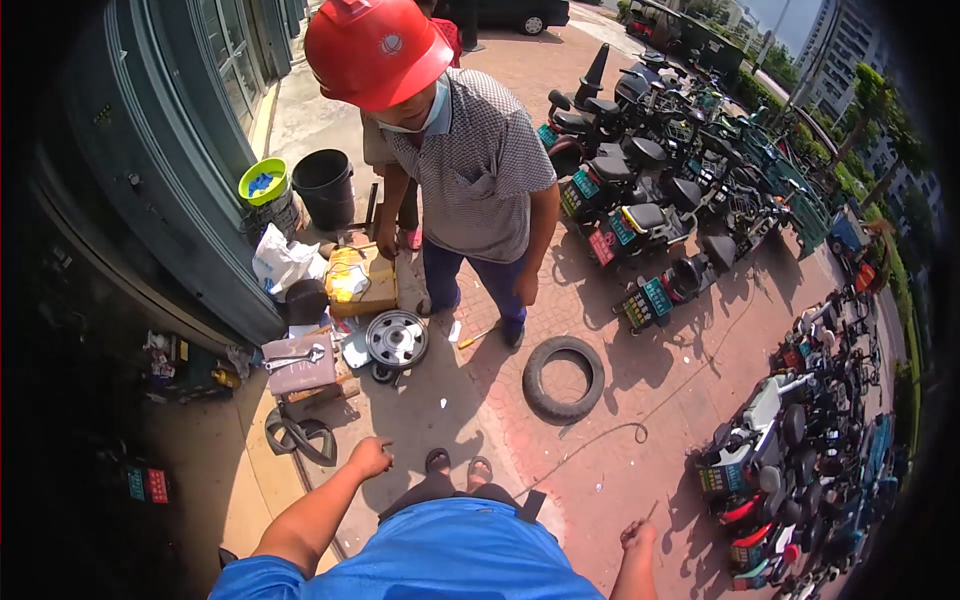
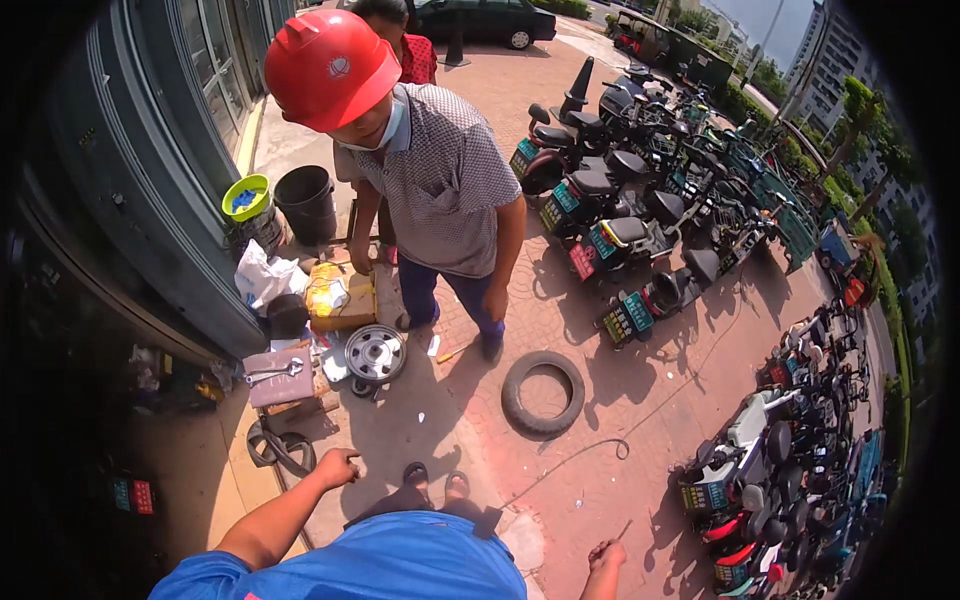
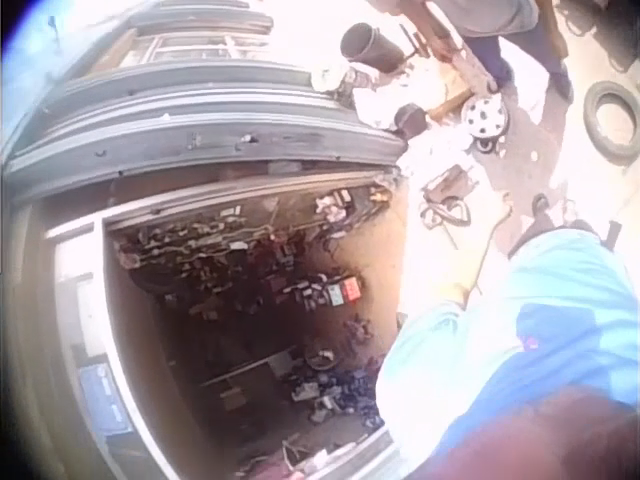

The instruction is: The person uses a screwdriver to pry a tire off a wheel rim. They pull out the inner tube from inside the tire and then remove the tire completely from the rim by hand.

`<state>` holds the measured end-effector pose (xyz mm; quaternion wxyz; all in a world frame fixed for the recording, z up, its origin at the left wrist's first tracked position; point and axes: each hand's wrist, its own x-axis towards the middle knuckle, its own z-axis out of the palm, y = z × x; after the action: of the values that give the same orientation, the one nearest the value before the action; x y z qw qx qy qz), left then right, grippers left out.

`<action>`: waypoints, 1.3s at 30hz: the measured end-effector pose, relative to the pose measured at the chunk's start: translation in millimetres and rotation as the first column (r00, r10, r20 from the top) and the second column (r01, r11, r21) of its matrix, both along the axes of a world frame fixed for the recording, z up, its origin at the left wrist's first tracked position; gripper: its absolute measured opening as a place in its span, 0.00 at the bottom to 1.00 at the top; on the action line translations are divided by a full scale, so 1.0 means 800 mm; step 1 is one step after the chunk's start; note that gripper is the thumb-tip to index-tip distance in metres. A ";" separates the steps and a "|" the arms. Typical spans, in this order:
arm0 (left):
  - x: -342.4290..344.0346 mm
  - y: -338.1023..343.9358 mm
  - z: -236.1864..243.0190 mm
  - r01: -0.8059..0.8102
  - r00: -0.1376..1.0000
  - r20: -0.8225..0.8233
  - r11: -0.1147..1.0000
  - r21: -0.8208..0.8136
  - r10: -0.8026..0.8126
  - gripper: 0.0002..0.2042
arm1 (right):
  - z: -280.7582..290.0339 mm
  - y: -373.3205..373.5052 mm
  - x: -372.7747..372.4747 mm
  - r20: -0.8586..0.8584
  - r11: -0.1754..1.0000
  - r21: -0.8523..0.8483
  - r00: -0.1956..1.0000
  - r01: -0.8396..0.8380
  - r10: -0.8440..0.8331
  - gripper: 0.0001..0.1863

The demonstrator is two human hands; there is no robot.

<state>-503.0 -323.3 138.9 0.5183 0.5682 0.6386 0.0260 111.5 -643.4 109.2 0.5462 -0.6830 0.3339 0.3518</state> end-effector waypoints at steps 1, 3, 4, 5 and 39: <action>0.005 -0.025 -0.018 -0.047 0.998 0.029 0.999 -0.019 0.048 0.23 | -0.046 0.011 -0.016 -0.180 0.989 0.032 0.972 -0.146 0.149 0.15; -0.042 -0.092 -0.052 -0.076 0.996 0.037 0.997 0.003 0.076 0.23 | -0.105 0.086 -0.112 -0.367 0.928 0.053 0.857 -0.369 0.362 0.12; -0.072 -0.145 -0.063 -0.185 0.983 -0.019 0.981 -0.055 0.184 0.23 | -0.110 0.115 -0.162 -0.304 0.770 0.054 0.724 -0.636 0.620 0.09; -0.078 -0.193 -0.061 -0.247 0.967 -0.103 0.961 -0.124 0.235 0.25 | -0.102 0.140 -0.193 -0.249 0.481 -0.025 0.472 -0.876 0.846 0.08; -0.406 -0.686 -0.072 -0.839 0.460 -0.200 0.350 -0.417 0.865 0.13 | -0.114 0.207 -0.542 -0.044 -0.791 -0.486 -0.893 -0.372 0.447 0.27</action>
<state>-827.7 -872.0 81.6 0.5641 0.0122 0.8109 0.1550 -322.4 -477.5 17.9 -0.1868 -0.5903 -0.6748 0.4016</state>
